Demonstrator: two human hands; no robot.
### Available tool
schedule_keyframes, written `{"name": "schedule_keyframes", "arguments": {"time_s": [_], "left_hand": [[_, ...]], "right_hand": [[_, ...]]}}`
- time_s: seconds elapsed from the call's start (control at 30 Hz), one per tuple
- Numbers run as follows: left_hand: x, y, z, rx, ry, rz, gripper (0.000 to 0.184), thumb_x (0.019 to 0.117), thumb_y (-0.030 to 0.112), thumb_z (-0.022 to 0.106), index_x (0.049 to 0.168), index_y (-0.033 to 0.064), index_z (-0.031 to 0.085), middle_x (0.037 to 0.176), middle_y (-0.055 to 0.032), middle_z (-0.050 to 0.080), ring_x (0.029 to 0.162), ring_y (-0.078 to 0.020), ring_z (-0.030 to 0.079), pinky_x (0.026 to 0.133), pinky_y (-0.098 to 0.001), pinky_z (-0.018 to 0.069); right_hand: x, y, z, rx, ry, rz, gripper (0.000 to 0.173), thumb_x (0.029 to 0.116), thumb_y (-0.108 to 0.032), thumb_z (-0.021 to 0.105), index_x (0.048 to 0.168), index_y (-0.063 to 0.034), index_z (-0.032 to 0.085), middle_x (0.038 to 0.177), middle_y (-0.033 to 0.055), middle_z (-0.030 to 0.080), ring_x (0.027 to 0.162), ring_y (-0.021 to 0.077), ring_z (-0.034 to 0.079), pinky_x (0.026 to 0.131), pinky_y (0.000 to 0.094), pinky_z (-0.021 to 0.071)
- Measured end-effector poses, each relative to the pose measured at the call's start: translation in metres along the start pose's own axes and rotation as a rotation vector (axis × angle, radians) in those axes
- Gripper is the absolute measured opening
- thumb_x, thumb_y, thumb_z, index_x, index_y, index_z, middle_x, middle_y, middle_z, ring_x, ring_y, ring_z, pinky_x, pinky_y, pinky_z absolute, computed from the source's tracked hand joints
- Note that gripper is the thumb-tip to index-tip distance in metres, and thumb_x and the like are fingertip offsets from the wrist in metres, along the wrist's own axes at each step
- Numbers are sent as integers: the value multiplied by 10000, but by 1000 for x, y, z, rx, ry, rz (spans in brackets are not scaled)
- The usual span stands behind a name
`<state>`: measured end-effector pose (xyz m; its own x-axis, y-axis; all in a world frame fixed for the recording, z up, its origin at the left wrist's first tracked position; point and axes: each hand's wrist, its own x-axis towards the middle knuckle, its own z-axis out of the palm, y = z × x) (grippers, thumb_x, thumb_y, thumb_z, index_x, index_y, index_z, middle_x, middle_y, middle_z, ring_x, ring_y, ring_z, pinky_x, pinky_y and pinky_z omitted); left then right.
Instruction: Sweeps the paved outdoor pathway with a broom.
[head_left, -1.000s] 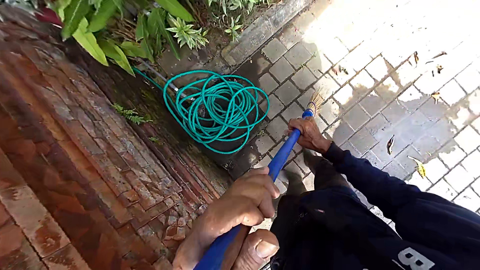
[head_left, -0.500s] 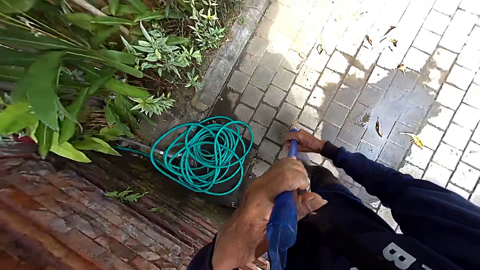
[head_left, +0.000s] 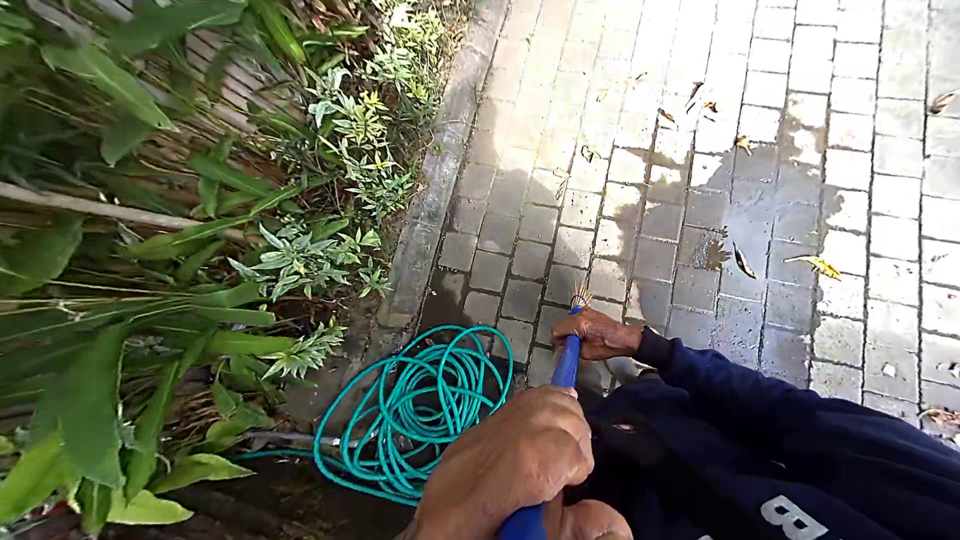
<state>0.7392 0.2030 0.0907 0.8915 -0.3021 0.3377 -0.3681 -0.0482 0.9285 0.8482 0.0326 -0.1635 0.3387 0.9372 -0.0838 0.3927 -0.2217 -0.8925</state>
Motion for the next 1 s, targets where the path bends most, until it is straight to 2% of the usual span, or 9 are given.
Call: {"name": "schedule_keyframes", "arguments": {"time_s": [0.13, 0.27, 0.37, 0.5, 0.57, 0.67, 0.77, 0.9, 1.0], "left_hand": [[29, -50, -30, -13, -27, -38, 148, 1015, 200, 654, 1068, 67, 619, 1028, -75, 682, 1041, -221, 684, 970, -433, 580], [60, -89, -67, -98, -52, 21, 154, 1039, 182, 600, 1125, 54, 597, 1095, -94, 655, 1123, -235, 647, 1010, -431, 547], [87, -86, -100, -147, -82, 111, 136, 1051, 233, 564, 1099, 107, 581, 1023, -47, 645, 1082, -206, 646, 1055, -455, 508], [126, -72, -145, -281, 1, 142, 101, 1001, 273, 636, 1033, 178, 642, 783, 49, 614, 755, -100, 619, 794, -316, 550], [147, -73, -156, -370, -10, 116, 102, 986, 268, 677, 1046, 210, 620, 707, 76, 578, 634, -59, 572, 665, -252, 535], [188, -85, -149, -424, -18, 125, 143, 964, 233, 722, 1057, 209, 615, 732, 52, 619, 601, -66, 580, 564, -222, 517], [235, -116, -135, -359, -75, 96, 84, 990, 199, 681, 992, 161, 606, 754, 25, 588, 630, -100, 572, 578, -260, 518], [310, -171, -105, -269, -208, 14, 80, 1018, 109, 609, 945, 87, 585, 761, -17, 582, 655, -125, 584, 616, -287, 540], [370, -197, -85, -200, -251, 13, 90, 1013, 78, 595, 924, 87, 578, 785, -5, 583, 686, -95, 576, 645, -245, 531]], "right_hand": [[27, 34, -44, -19, -64, 146, 226, 933, -184, 709, 1060, 3, 704, 964, 225, 712, 940, 405, 689, 820, 648, 510], [54, 60, -95, -197, 290, 368, 212, 954, -190, 638, 1057, -18, 708, 1053, 202, 723, 1029, 387, 683, 922, 628, 496], [77, 44, -125, -264, 456, 416, 245, 980, -232, 609, 1068, -27, 710, 1075, 186, 723, 1058, 371, 678, 948, 614, 479], [105, 14, -147, -213, 347, 284, 313, 985, -248, 646, 1202, -28, 696, 1163, 173, 712, 1108, 333, 676, 970, 567, 511], [116, 7, -138, -150, 325, 218, 302, 977, -229, 654, 1170, 0, 696, 1121, 197, 715, 1063, 345, 687, 949, 559, 522], [125, 1, -123, -36, 356, 176, 300, 954, -231, 699, 1085, 38, 700, 1028, 226, 713, 979, 368, 694, 894, 568, 525], [128, 31, -123, 73, 389, 217, 331, 952, -300, 704, 1079, 6, 711, 986, 184, 725, 945, 316, 699, 891, 537, 539], [109, 101, -192, 75, 424, 433, 340, 974, -274, 676, 1147, 17, 703, 1033, 228, 719, 1011, 377, 686, 941, 595, 510], [86, 167, -263, -110, 656, 525, 273, 946, -203, 703, 1161, -34, 703, 1045, 219, 726, 1008, 402, 702, 895, 635, 531]]}}
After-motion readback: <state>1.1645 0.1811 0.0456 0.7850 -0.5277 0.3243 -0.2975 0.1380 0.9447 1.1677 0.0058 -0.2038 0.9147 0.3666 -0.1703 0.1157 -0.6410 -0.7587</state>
